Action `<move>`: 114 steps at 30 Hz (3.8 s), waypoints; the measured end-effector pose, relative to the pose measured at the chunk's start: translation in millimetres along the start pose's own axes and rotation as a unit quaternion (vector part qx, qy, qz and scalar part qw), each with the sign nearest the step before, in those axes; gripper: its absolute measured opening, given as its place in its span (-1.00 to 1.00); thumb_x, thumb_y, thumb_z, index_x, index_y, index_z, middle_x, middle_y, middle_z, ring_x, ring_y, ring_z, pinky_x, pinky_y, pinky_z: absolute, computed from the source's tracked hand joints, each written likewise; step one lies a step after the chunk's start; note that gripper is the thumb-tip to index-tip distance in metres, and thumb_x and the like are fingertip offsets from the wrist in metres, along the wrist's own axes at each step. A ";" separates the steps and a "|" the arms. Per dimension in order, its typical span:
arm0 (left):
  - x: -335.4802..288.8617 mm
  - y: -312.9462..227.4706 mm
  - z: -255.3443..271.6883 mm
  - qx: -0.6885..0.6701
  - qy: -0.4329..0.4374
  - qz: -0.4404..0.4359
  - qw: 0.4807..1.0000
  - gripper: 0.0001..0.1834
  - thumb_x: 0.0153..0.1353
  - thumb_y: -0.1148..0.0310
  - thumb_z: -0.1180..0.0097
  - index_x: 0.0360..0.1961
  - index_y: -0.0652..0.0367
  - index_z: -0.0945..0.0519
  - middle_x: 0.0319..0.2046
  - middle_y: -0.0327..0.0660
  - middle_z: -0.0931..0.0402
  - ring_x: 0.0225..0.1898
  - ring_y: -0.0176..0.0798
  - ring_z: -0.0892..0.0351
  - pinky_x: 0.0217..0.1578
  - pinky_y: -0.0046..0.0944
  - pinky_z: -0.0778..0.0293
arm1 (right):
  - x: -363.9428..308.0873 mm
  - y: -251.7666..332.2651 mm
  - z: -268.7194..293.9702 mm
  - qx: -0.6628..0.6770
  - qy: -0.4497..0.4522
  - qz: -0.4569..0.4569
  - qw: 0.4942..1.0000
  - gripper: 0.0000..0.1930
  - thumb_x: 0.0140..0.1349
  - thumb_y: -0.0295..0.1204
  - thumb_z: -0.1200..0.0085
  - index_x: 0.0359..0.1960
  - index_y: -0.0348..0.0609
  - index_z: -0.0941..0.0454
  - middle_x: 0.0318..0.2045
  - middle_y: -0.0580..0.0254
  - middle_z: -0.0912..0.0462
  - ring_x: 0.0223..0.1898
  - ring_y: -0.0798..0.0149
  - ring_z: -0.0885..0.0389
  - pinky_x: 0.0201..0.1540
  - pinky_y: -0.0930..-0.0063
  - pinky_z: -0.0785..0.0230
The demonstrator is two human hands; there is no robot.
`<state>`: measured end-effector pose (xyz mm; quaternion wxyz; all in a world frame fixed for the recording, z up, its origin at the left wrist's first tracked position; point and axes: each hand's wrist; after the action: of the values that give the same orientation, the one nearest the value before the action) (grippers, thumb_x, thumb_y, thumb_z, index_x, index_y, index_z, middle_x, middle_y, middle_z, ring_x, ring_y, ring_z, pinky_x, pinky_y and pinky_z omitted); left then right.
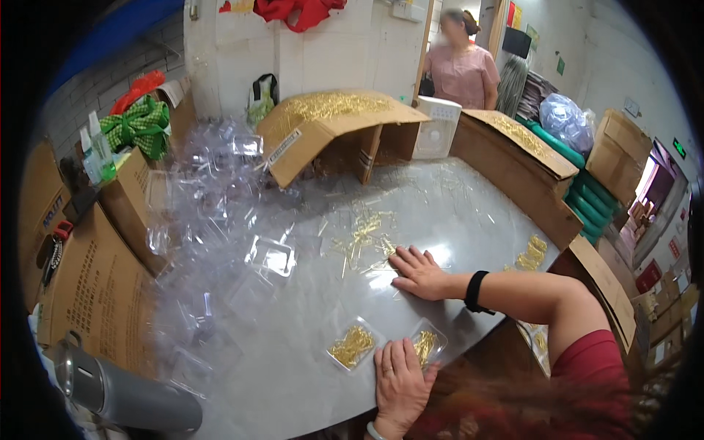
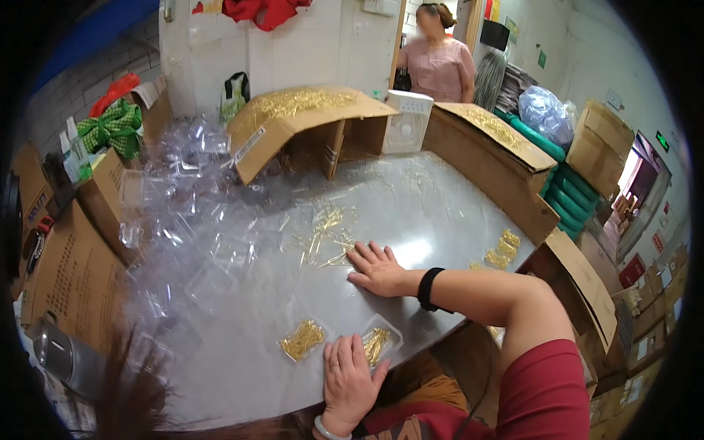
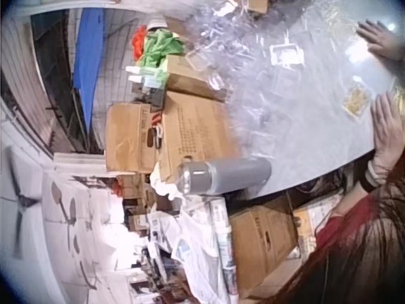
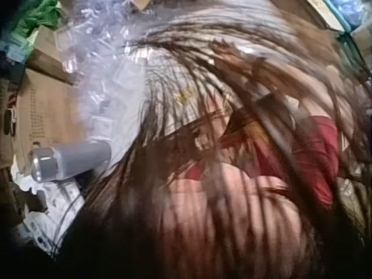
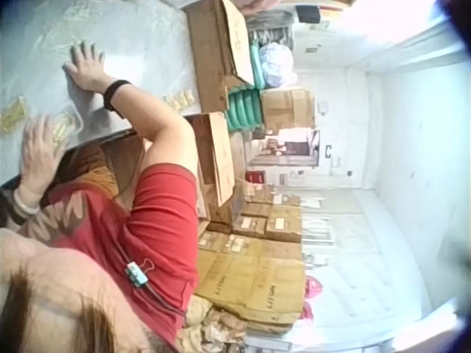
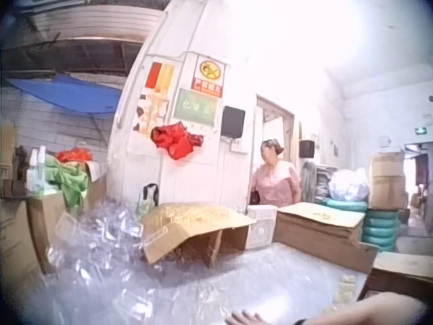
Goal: Bundling small gold-colored wires into small plastic bags.
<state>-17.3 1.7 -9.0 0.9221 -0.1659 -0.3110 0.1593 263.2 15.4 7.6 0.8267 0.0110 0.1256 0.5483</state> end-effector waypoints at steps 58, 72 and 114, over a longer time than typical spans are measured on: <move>52.8 -4.0 -11.7 0.023 0.206 -0.023 0.978 -0.04 0.24 0.06 -0.35 0.43 0.50 -0.19 0.39 0.21 -0.21 0.47 0.32 -0.11 0.46 0.28 -0.02 | -147.4 -20.0 -18.6 0.161 -0.268 0.059 0.948 -0.39 0.30 -0.12 -0.22 0.27 -0.23 -0.46 0.32 -0.10 -0.43 0.34 -0.20 -0.34 0.41 -0.10 -0.15; 53.7 -5.0 -11.6 -0.024 0.200 0.004 0.980 -0.24 0.27 0.22 -0.31 0.40 0.34 -0.32 0.35 0.07 -0.28 0.46 0.32 -0.10 0.45 0.35 0.01 | -151.9 1.5 -25.3 0.204 -0.209 0.221 0.930 -0.61 0.21 -0.40 -0.26 0.10 -0.08 -0.63 0.10 0.21 -0.65 0.17 0.08 -0.56 0.20 0.13 -0.41; 29.4 -3.3 18.6 -0.010 0.117 0.096 0.988 -0.25 0.12 0.34 -0.43 0.32 0.32 -0.43 0.16 0.09 -0.44 0.13 0.19 -0.40 0.16 0.07 -0.35 | -151.0 48.0 -21.8 0.172 -0.177 0.208 0.947 -0.31 0.29 -0.17 -0.26 0.35 -0.28 -0.34 0.33 -0.13 -0.41 0.42 -0.17 -0.30 0.51 -0.07 -0.06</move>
<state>-6.1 14.2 21.5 0.9308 -0.2219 -0.1853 0.2236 159.6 -105.4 23.5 0.6887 0.2753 0.0649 0.6676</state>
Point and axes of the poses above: each hand's wrist, its own x-axis towards the middle knuckle, its own z-axis out of the back of the hand, y = z × x
